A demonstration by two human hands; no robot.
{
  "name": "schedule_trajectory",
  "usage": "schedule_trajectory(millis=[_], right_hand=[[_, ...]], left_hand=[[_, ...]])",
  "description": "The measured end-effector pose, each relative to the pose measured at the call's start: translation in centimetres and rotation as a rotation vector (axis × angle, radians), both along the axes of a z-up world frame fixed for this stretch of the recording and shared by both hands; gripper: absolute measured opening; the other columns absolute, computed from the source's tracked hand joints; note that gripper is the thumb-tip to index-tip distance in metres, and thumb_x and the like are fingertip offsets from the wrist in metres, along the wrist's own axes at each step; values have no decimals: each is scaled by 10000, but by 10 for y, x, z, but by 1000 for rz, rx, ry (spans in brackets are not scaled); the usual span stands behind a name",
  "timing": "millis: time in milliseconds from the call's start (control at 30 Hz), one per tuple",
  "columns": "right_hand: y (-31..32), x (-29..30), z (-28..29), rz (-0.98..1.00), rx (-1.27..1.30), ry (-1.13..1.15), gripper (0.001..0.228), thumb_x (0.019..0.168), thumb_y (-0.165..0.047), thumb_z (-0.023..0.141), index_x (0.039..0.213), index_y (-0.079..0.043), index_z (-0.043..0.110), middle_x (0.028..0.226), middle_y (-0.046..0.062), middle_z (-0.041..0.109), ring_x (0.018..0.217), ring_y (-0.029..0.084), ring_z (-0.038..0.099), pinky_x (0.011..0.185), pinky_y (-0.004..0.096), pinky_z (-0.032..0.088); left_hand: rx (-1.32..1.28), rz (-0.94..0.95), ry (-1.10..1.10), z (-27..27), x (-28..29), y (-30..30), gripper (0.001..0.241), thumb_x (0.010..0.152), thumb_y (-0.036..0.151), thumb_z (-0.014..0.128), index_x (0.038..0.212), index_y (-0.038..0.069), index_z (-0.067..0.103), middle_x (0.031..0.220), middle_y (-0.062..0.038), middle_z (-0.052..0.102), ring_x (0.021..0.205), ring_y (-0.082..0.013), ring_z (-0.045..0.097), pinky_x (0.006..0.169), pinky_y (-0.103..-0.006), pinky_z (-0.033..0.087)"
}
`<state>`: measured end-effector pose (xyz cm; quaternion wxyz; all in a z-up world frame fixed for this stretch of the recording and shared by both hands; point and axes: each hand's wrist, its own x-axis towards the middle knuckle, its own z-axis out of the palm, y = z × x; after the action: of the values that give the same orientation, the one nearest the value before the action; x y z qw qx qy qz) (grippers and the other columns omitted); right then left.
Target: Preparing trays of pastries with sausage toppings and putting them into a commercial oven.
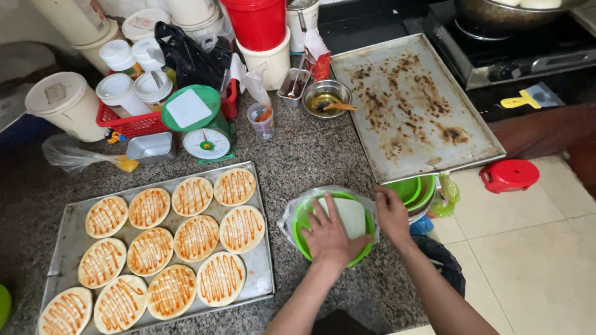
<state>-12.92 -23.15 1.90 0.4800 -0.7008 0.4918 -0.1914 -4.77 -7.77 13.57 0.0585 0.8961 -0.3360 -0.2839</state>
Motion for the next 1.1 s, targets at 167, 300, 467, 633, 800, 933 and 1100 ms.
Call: schedule_trajectory(millis=[167,300,467,633,800,933,1100], right_hand=[[10,3,-20,55,163,-15,432,990,-429,459,1269,-165,656,1102,169,721,1000,321,695,870,436,557],[0,3,-36,-14,356,-246,428,1039,-376,406,1271,-102,639,1150,214,679,905,327,718,742,424,608],[23,-2,21,9,471,-310,506,1051,-363,378,1356,9,535,1272,320,581,1120,415,618,946,489,504],[39,4,40,64,634,-366,582,1046,-425,382,1448,-7,430,1432,306,461,1331,416,469,1123,512,341],[67,19,57,45,925,-518,606,1033,-503,331,1461,-90,444,1429,218,505,1290,394,514,1050,532,427],[60,27,14,-67,951,-626,518,1058,-417,344,1359,-43,537,1322,155,593,1227,317,577,1018,464,475],[52,31,-6,-194,664,-416,393,966,-202,563,1333,-61,564,1284,181,592,1015,364,682,795,522,575]], left_hand=[[80,-60,-62,3,-11,-12,1256,725,657,696,1582,119,-46,1624,-216,26,1453,-477,79,1083,-613,271],[9,-47,-56,-7,-2,-12,1169,716,550,756,1580,127,92,1603,-217,118,1433,-488,164,1063,-619,320],[-136,51,112,-41,45,-1,1194,617,466,790,1583,164,156,1577,-185,185,1409,-510,240,1087,-669,296],[-253,143,275,-113,89,3,1239,574,712,771,1588,275,210,1540,-64,270,1388,-491,294,1067,-663,315],[-524,235,466,-17,65,28,1061,614,458,733,1547,154,330,1509,-176,337,1417,-453,302,1138,-547,310],[-600,238,479,-3,58,37,1072,599,395,748,1544,116,326,1524,-233,295,1427,-479,267,1157,-554,281],[-717,296,613,7,52,41,1070,613,361,774,1538,71,320,1521,-305,233,1432,-510,234,1164,-580,244]])
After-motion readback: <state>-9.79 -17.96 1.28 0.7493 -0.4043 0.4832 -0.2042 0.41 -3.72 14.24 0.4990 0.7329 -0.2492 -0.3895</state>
